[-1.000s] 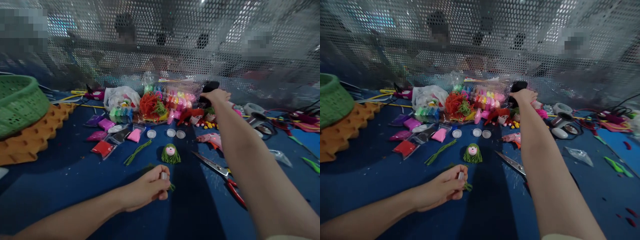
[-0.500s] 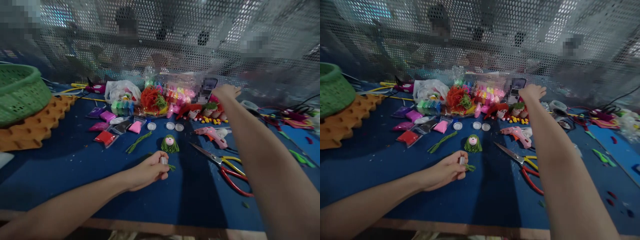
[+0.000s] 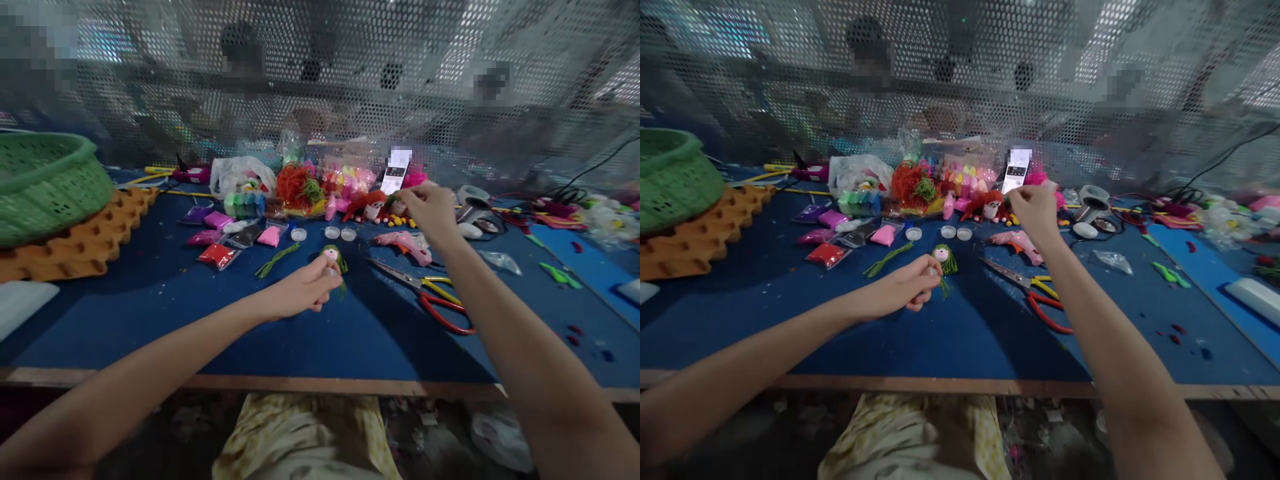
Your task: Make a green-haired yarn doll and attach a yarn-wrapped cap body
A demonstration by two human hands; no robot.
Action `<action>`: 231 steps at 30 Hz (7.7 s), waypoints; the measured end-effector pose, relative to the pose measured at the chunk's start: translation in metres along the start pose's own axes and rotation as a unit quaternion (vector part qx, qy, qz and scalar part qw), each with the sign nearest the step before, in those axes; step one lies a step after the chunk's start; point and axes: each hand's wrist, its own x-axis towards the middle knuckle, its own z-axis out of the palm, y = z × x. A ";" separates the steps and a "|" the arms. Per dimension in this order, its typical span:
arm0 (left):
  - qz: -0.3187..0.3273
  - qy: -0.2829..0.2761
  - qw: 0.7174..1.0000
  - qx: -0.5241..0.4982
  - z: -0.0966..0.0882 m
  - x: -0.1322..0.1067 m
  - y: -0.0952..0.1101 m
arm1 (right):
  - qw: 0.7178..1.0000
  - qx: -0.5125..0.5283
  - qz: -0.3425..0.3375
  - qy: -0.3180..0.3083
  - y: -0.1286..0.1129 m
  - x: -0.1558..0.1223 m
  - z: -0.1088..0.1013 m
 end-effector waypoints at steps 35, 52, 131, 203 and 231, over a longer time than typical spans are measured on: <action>0.126 0.054 0.986 -0.100 -0.002 0.022 -0.039 | 0.924 0.261 -0.272 -0.059 -0.040 -0.123 0.043; 0.122 0.006 0.990 -0.069 0.000 0.012 -0.040 | 0.910 0.260 -0.314 -0.075 -0.043 -0.127 0.039; 0.113 0.064 0.990 0.050 -0.003 0.013 -0.036 | 0.834 0.447 -0.005 -0.324 -0.046 -0.132 0.045; 0.329 0.291 0.879 0.186 -0.007 0.021 -0.033 | 0.927 0.198 -0.319 0.016 -0.046 -0.136 0.039; 0.353 0.157 0.909 0.159 -0.012 0.022 -0.037 | 0.935 0.312 -0.119 -0.115 -0.050 -0.137 0.038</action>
